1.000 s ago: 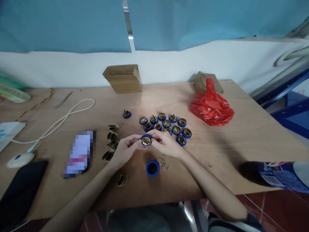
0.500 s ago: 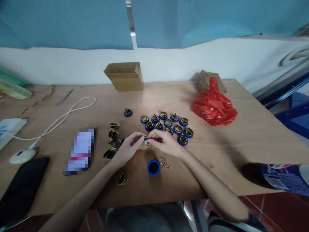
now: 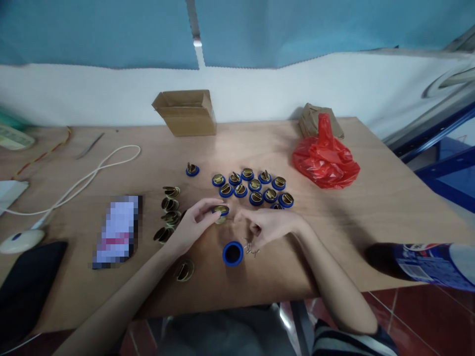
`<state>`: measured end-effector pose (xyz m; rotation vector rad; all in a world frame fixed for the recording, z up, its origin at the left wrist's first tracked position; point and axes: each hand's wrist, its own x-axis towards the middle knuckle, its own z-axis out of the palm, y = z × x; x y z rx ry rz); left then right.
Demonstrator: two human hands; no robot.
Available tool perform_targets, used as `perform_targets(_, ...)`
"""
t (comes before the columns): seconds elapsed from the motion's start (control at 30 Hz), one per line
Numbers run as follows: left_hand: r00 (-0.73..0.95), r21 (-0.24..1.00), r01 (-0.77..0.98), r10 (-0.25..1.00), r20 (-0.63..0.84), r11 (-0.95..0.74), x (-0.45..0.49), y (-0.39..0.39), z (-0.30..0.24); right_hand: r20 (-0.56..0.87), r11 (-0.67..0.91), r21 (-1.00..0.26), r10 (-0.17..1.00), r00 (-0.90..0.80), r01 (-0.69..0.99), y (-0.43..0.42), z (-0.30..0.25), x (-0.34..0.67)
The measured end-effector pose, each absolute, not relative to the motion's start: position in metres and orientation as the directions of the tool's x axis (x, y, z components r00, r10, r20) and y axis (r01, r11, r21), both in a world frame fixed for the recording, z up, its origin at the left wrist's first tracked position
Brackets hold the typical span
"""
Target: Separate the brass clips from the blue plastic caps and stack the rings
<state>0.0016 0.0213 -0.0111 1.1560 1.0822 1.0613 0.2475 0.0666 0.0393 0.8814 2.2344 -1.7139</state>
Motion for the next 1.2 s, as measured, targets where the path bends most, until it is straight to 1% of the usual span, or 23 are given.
perform_targets(0.07, 0.15, 0.993, -0.058, 0.984, -0.098, 0.107, 0.001, 0.021, -0.008, -0.485, 0.171, -0.815, 0.321, -0.813, 0.554, 0.064, 0.038, 0.242)
perform_targets(0.17, 0.139, 0.991, -0.065, 0.984, -0.109, 0.119, 0.0, 0.022, -0.003, -0.459, 0.206, -0.815, 0.34, -0.821, 0.541, 0.061, 0.036, 0.237)
perform_targets(0.43, 0.137, 0.987, -0.057, 0.98, -0.143, 0.152, 0.001, 0.021, -0.001, -0.478, 0.312, -0.724, 0.416, -0.773, 0.615, 0.062, 0.036, 0.234)
perform_targets(0.57, 0.139, 0.988, -0.057, 0.981, -0.135, 0.144, 0.002, 0.021, -0.002, -0.46, 0.297, -0.73, 0.452, -0.764, 0.615, 0.065, 0.033, 0.238)
perform_targets(0.67, 0.149, 0.989, -0.053, 0.981, -0.126, 0.136, 0.002, 0.021, -0.002, -0.423, 0.286, -0.743, 0.501, -0.755, 0.605, 0.068, 0.028, 0.244)
perform_targets(0.77, 0.154, 0.991, -0.052, 0.981, -0.117, 0.126, 0.002, 0.021, -0.002, -0.406, 0.25, -0.764, 0.53, -0.745, 0.594, 0.071, 0.023, 0.249)
perform_targets(0.9, 0.151, 0.993, -0.042, 0.983, -0.101, 0.108, 0.001, 0.021, -0.003, -0.398, 0.223, -0.789, 0.525, -0.753, 0.572, 0.071, 0.024, 0.251)
perform_targets(1.2, 0.155, 0.993, -0.02, 0.981, -0.113, 0.118, 0.0, 0.021, -0.002, -0.418, 0.324, -0.734, 0.476, -0.774, 0.596, 0.069, 0.029, 0.251)
